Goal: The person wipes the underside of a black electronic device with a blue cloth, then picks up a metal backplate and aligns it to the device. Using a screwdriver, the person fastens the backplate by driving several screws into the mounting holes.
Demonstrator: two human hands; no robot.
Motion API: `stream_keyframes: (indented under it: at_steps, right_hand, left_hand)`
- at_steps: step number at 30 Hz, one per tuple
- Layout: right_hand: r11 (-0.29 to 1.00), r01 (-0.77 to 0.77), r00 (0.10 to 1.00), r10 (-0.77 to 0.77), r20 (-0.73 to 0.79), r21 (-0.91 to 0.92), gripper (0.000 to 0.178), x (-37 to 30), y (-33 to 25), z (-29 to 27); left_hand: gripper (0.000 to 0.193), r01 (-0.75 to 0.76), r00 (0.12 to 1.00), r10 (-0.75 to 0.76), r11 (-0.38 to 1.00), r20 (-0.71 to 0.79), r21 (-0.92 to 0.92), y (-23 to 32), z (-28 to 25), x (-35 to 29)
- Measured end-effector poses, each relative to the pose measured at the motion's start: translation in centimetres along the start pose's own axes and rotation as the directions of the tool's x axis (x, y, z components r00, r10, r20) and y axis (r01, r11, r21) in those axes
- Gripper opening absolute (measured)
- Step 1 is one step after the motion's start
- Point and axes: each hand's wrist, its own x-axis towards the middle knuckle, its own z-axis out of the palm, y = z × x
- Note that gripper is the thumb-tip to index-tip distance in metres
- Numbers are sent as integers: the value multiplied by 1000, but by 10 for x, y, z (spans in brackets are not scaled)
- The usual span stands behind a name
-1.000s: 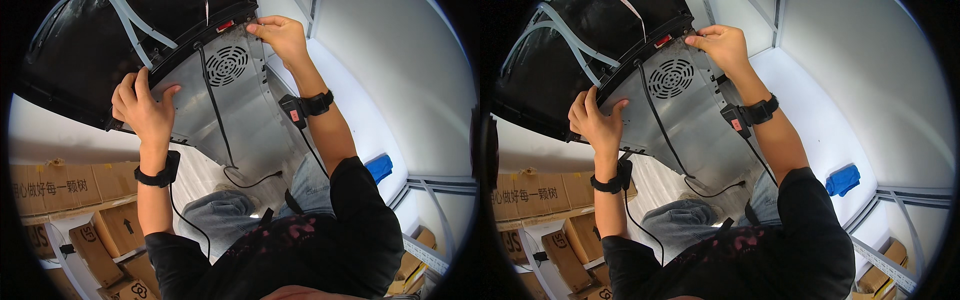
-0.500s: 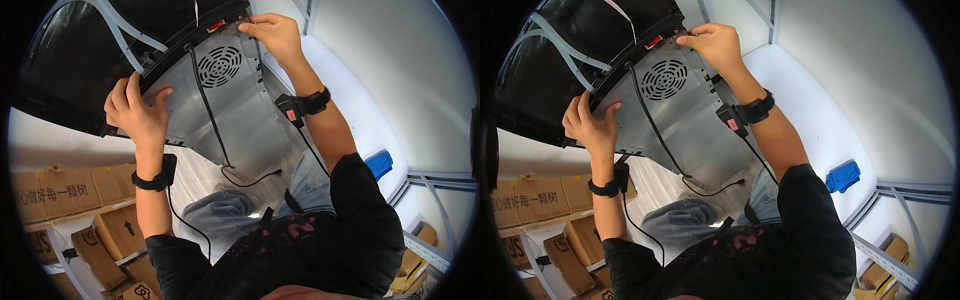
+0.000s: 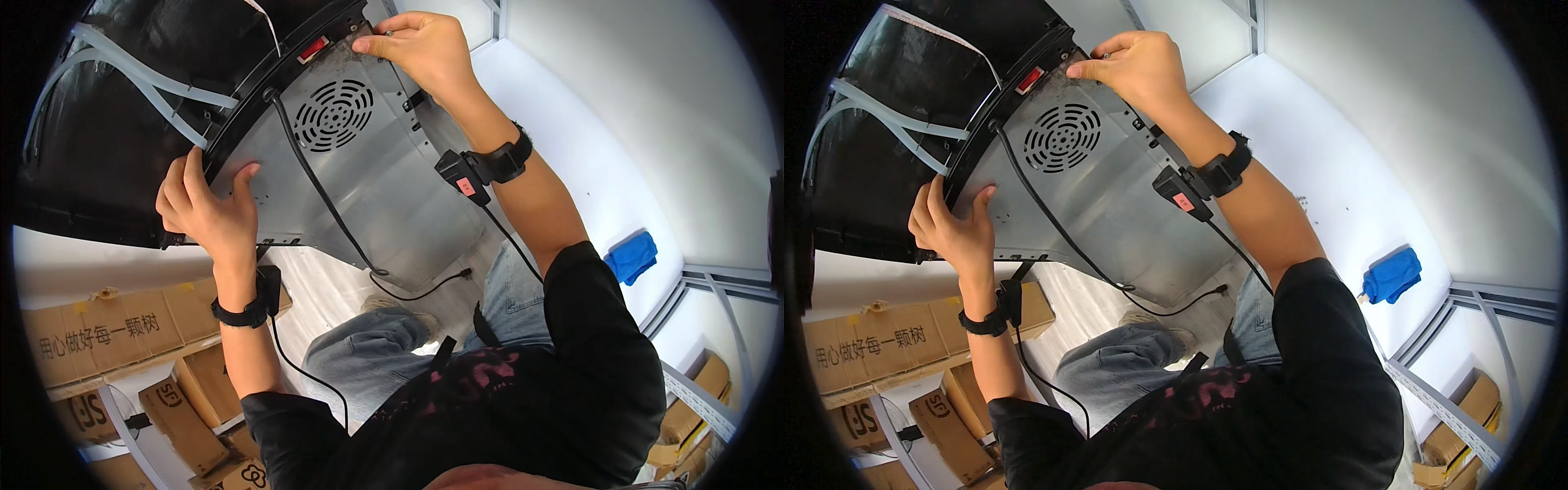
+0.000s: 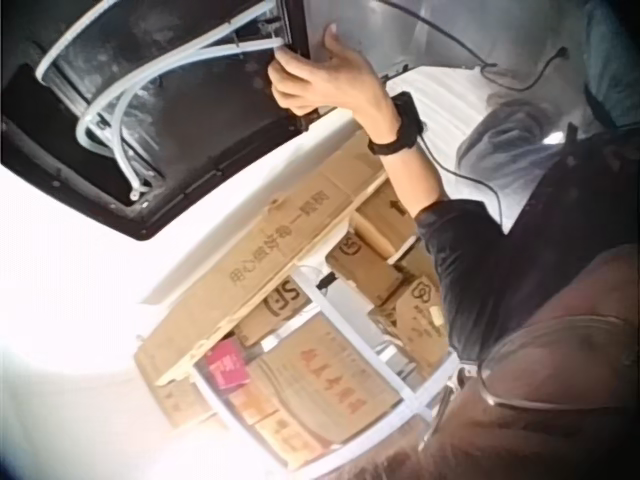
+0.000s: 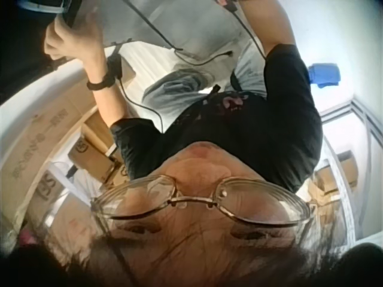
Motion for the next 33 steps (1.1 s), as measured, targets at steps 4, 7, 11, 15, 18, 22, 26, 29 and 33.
stream_keyframes:
  at_steps: [4,7,11,15,18,22,26,29,33]
  right_hand:
    - [1000,23,1000,-23,-7,-14,52,1,3,0]
    - [999,25,999,-26,-20,-44,52,1,3,-1]
    - [997,11,1000,-13,-26,-71,52,1,3,-1]
    - [999,8,999,-10,-35,-54,51,-2,0,0]
    - [998,11,1000,-12,-13,-59,52,-2,-4,-1]
    - [998,58,998,-58,31,22,46,-3,-5,-6]
    - [950,128,991,-113,-68,284,29,-13,-4,-20]
    - [950,119,991,-95,-94,288,21,-40,-3,-30]
    - [923,116,991,-131,15,366,16,-64,12,-16]
  left_hand:
    - [71,-5,1000,5,1000,-1,14,1,-1,1]
    - [70,-4,1000,4,1000,4,-1,2,-1,1]
    - [69,-29,999,28,997,-15,-70,0,0,2]
    - [67,-11,1000,11,999,-7,-35,1,-1,1]
    - [66,-6,1000,6,1000,-12,-29,1,-2,1]
    - [65,15,1000,-16,999,-15,-51,3,0,2]
    - [64,19,999,-21,997,-28,-81,0,0,2]
    - [63,43,999,-44,996,-19,-81,2,-2,1]
    - [66,44,999,-44,999,-7,-23,3,-1,2]
